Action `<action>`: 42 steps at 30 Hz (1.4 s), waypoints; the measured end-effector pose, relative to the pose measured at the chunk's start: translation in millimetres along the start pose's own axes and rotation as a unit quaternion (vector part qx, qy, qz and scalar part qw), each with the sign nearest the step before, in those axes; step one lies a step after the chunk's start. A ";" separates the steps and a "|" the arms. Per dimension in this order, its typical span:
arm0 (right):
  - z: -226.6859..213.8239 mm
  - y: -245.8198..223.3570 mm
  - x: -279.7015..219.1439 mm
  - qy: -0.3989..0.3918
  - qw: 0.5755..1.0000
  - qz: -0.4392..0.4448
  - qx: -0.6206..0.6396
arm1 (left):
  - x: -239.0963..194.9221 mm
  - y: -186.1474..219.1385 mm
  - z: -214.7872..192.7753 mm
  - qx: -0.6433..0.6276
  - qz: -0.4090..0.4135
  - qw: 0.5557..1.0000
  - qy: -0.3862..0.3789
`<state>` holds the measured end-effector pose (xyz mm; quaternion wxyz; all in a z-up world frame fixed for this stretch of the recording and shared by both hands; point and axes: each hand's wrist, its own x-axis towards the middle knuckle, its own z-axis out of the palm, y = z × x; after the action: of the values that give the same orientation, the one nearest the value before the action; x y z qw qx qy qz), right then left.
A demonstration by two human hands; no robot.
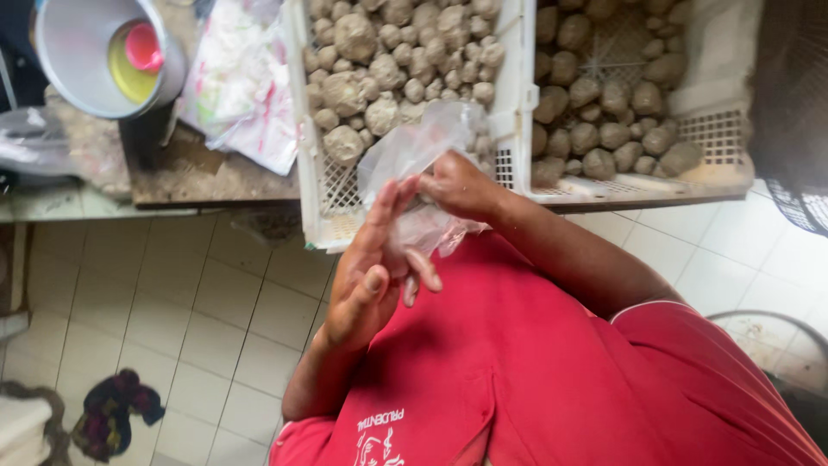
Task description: The person transfers round meatballs from a white plastic crate into a clear plastic bag. They repeatedly scoop handfuls of meatballs and place them into the bag held open with the other hand.
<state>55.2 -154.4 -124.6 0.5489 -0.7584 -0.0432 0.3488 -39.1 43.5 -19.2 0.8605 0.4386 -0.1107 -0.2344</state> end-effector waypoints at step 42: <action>-288.5 201.7 25.5 0.325 0.839 0.200 -0.388 | 1.6 -36.6 -17.6 -0.072 0.065 0.988 0.119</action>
<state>176.7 -453.8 -266.5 0.1107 -0.9712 0.1584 0.1394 -41.9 36.6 -59.2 0.9103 0.3920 -0.0191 -0.1313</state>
